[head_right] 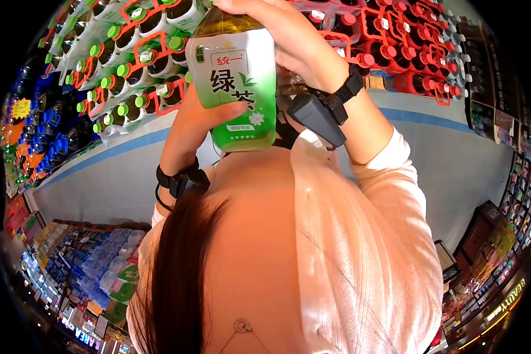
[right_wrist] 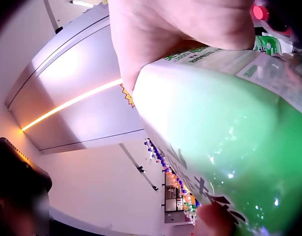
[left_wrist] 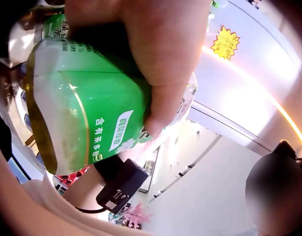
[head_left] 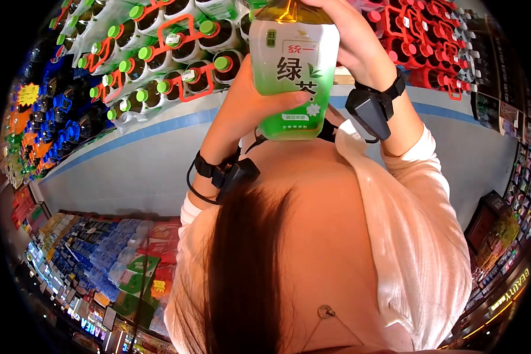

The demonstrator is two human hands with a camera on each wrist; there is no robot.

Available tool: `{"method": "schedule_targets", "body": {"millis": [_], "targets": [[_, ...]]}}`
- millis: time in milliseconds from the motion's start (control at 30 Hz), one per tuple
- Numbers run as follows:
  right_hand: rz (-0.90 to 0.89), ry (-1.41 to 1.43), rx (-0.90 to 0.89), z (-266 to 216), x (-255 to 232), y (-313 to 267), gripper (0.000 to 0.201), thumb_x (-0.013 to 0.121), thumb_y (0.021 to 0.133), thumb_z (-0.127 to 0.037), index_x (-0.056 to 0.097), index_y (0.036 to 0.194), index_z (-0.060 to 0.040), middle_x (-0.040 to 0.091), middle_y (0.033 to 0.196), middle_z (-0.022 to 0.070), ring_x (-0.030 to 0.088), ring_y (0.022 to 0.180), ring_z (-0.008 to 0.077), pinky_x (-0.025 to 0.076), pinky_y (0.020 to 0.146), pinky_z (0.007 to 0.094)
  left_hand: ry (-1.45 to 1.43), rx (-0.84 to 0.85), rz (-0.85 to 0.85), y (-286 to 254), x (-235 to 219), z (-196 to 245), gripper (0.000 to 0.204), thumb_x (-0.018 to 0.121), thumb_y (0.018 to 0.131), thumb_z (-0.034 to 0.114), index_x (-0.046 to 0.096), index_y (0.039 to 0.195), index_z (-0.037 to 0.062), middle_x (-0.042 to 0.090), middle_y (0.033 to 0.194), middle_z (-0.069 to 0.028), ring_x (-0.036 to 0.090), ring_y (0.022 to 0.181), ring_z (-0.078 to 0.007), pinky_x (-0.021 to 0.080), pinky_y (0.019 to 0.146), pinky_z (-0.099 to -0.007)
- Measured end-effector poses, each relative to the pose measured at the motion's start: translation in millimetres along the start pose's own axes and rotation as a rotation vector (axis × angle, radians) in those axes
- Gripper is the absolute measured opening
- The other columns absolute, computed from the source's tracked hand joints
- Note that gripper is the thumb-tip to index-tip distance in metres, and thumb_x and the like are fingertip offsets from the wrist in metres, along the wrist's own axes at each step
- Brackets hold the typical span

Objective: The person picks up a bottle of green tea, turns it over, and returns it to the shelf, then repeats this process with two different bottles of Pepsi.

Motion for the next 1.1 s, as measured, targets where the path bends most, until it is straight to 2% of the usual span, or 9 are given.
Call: {"method": "schedule_targets", "body": {"millis": [367, 467, 567, 667, 767, 867, 967, 1067, 1100], "targets": [[-0.008, 0.029, 0.101, 8.3, -2.5, 5.9, 0.022, 0.057, 0.092, -0.013, 0.061, 0.109, 0.0004, 0.065, 0.101, 0.0066, 0.062, 0.09, 0.0126, 0.051, 0.079, 0.0246, -0.035, -0.033, -0.02, -3.9, -1.3, -3.6, 0.069, 0.078, 0.071, 0.01, 0.042, 0.13, 0.0019, 0.06, 0.115, -0.0099, 0.059, 0.105, -0.0183, 0.049, 0.089, -0.0331], [0.01, -0.033, 0.119, 7.5, -3.6, 4.5, 0.022, 0.055, 0.093, -0.012, 0.06, 0.109, 0.0013, 0.065, 0.103, 0.0076, 0.062, 0.092, 0.0127, 0.051, 0.08, 0.0248, -0.219, -0.078, -0.083, -9.5, 0.9, -1.0, 0.07, 0.075, 0.073, 0.011, 0.041, 0.133, 0.0011, 0.059, 0.119, -0.0108, 0.058, 0.108, -0.0196, 0.048, 0.091, -0.0336], [-0.014, 0.176, 0.272, 11.0, 5.9, 0.3, 0.023, 0.052, 0.095, -0.014, 0.061, 0.109, 0.0014, 0.065, 0.105, 0.0084, 0.063, 0.091, 0.0123, 0.051, 0.079, 0.0247, -0.42, -0.095, -0.123, -16.2, -5.1, -15.4, 0.072, 0.075, 0.074, 0.015, 0.04, 0.134, -0.0009, 0.058, 0.123, -0.0115, 0.058, 0.11, -0.0208, 0.048, 0.092, -0.0338], [-0.177, -0.373, -0.054, -10.3, 22.1, -5.6, 0.024, 0.05, 0.096, -0.016, 0.061, 0.109, 0.0004, 0.066, 0.104, 0.0085, 0.064, 0.089, 0.0123, 0.052, 0.076, 0.0248, -0.499, -0.123, -0.194, -19.8, -11.6, -32.1, 0.074, 0.076, 0.073, 0.021, 0.041, 0.133, -0.0027, 0.057, 0.125, -0.0119, 0.058, 0.111, -0.0214, 0.048, 0.092, -0.0342], [-0.079, 0.2, 0.09, 14.6, 17.7, 4.5, 0.02, 0.063, 0.089, -0.019, 0.063, 0.097, -0.0001, 0.067, 0.086, 0.0049, 0.062, 0.072, 0.0102, 0.051, 0.066, 0.026, -0.514, -0.07, -0.212, -17.4, -17.8, -44.2, 0.078, 0.079, 0.07, 0.025, 0.043, 0.132, -0.003, 0.057, 0.124, -0.0118, 0.058, 0.11, -0.0216, 0.049, 0.09, -0.0344], [-0.136, 0.154, 0.057, 21.4, 14.1, 8.8, 0.029, 0.055, 0.094, -0.019, 0.059, 0.112, 0.0034, 0.066, 0.1, 0.0079, 0.065, 0.085, 0.0133, 0.053, 0.078, 0.0286, -0.542, -0.063, -0.189, -19.2, -22.3, -46.4, 0.08, 0.081, 0.068, 0.027, 0.043, 0.132, -0.0028, 0.058, 0.124, -0.012, 0.059, 0.109, -0.0214, 0.05, 0.089, -0.0347], [-0.185, 0.075, 0.225, 7.2, 28.9, -6.9, 0.025, 0.051, 0.096, -0.018, 0.061, 0.11, 0.0004, 0.066, 0.103, 0.0078, 0.064, 0.09, 0.0128, 0.051, 0.079, 0.024, -0.576, -0.05, -0.184, -21.6, -22.4, -48.3, 0.08, 0.081, 0.068, 0.028, 0.044, 0.132, -0.0028, 0.059, 0.122, -0.0122, 0.06, 0.108, -0.0215, 0.051, 0.088, -0.0346], [-0.116, 0.012, 0.236, 2.3, 34.1, -12.4, 0.031, 0.051, 0.095, -0.02, 0.057, 0.117, 0.0025, 0.063, 0.111, 0.0117, 0.061, 0.098, 0.0172, 0.048, 0.086, 0.0268, -0.591, -0.031, -0.218, -20.8, -22.9, -52.1, 0.078, 0.081, 0.068, 0.028, 0.046, 0.131, -0.0027, 0.06, 0.121, -0.0127, 0.061, 0.106, -0.0219, 0.051, 0.088, -0.0346], [-0.175, -0.284, -0.006, -5.3, 30.3, -11.3, 0.035, 0.052, 0.095, -0.022, 0.054, 0.12, 0.0031, 0.06, 0.115, 0.0134, 0.059, 0.102, 0.0191, 0.046, 0.089, 0.0283, -0.605, -0.03, -0.217, -21.4, -22.0, -51.2, 0.077, 0.081, 0.069, 0.028, 0.046, 0.13, -0.0027, 0.06, 0.12, -0.0128, 0.061, 0.105, -0.022, 0.051, 0.088, -0.0346]]}}
Point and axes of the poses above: each hand's wrist, its own y-axis towards the middle knuckle, its own x-axis out of the palm, z = x × y, the point moved 6 cm from there along y, towards the middle knuckle
